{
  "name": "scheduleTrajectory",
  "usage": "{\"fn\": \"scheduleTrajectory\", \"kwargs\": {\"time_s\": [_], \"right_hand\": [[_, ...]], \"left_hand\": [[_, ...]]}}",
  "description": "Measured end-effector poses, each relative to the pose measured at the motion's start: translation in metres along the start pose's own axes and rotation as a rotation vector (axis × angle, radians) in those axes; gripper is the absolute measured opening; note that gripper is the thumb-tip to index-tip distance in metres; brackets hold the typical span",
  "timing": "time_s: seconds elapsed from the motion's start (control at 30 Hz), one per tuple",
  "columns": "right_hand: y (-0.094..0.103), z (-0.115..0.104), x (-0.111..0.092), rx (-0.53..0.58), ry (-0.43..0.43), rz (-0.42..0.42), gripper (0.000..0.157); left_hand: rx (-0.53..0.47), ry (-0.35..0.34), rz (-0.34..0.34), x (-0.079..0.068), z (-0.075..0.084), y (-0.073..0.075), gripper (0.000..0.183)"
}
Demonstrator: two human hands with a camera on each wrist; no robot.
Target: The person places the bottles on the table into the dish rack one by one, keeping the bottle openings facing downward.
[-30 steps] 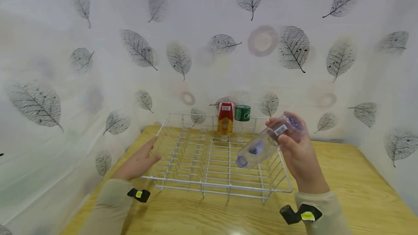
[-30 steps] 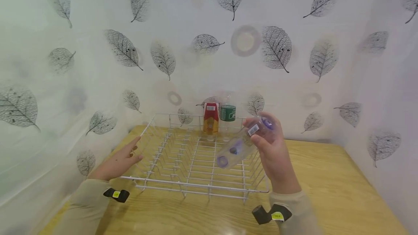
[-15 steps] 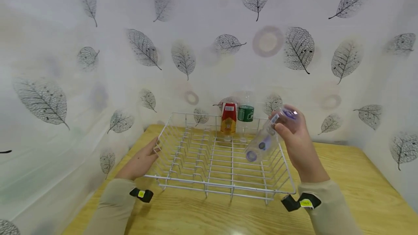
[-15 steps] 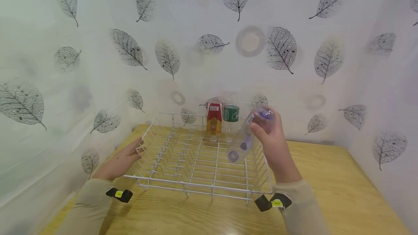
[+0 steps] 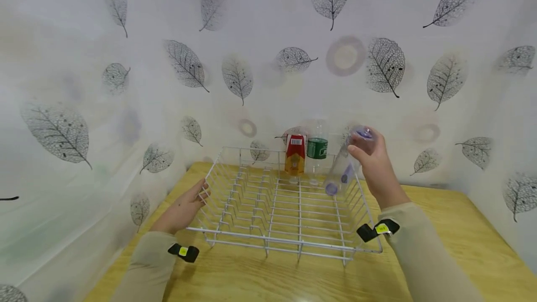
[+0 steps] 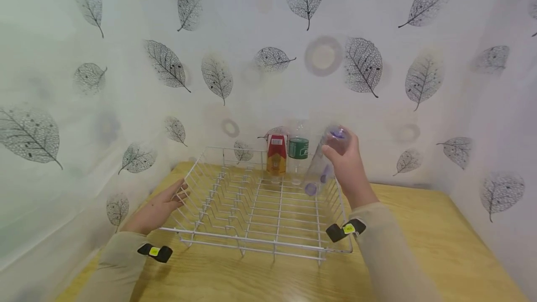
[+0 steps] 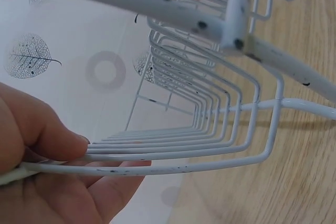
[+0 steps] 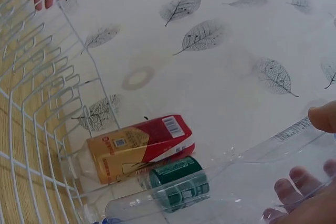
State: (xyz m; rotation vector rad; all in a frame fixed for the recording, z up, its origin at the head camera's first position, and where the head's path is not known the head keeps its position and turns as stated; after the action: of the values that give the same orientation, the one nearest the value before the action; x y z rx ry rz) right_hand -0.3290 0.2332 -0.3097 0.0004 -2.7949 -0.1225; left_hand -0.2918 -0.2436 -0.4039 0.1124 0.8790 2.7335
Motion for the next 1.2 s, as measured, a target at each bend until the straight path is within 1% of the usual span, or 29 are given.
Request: {"fn": "scheduleTrajectory", "kwargs": {"time_s": [0.13, 0.23, 0.37, 0.53, 0.73, 0.87, 1.0, 1.13, 1.2], "right_hand": [[0.001, 0.013, 0.019, -0.07, -0.054, 0.046, 0.078], [0.0, 0.022, 0.03, -0.107, -0.078, 0.083, 0.081], [-0.001, 0.028, 0.04, -0.136, -0.102, 0.12, 0.085], [-0.003, 0.037, 0.052, -0.181, -0.123, 0.155, 0.087], [-0.008, 0.049, 0.06, -0.22, -0.149, 0.147, 0.088], [-0.012, 0.054, 0.066, -0.237, -0.155, 0.127, 0.088], [-0.011, 0.057, 0.072, -0.289, -0.181, 0.088, 0.09], [-0.01, 0.057, 0.08, -0.354, -0.175, 0.042, 0.093], [-0.01, 0.058, 0.083, -0.376, -0.176, 0.018, 0.095]], "left_hand": [[-0.008, -0.001, -0.007, 0.0, -0.001, 0.0, 0.065], [-0.007, 0.015, -0.015, 0.0, -0.003, 0.0, 0.065], [0.01, 0.025, -0.016, 0.001, -0.005, 0.001, 0.065], [0.029, 0.012, -0.006, 0.002, -0.001, 0.001, 0.064], [0.027, -0.001, -0.019, 0.0, 0.002, 0.001, 0.063], [0.023, 0.001, -0.016, 0.0, -0.001, 0.001, 0.063], [0.014, 0.012, -0.027, 0.0, -0.005, -0.002, 0.063], [0.025, 0.004, -0.016, 0.001, -0.006, -0.002, 0.063], [0.014, 0.009, -0.004, 0.002, -0.005, -0.002, 0.064]]}}
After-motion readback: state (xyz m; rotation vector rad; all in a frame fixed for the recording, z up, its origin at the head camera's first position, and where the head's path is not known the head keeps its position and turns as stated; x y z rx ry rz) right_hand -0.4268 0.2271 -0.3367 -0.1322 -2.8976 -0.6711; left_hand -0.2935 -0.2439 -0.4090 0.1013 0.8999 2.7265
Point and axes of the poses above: each hand's wrist, its own x-axis towards the middle knuckle, its own y-axis out of the back of the hand, z = x × y, the point moved 2 cm from there along x, towards the middle knuckle, and after that the axes turned 1 degree about -x, right-handed, at the moved point
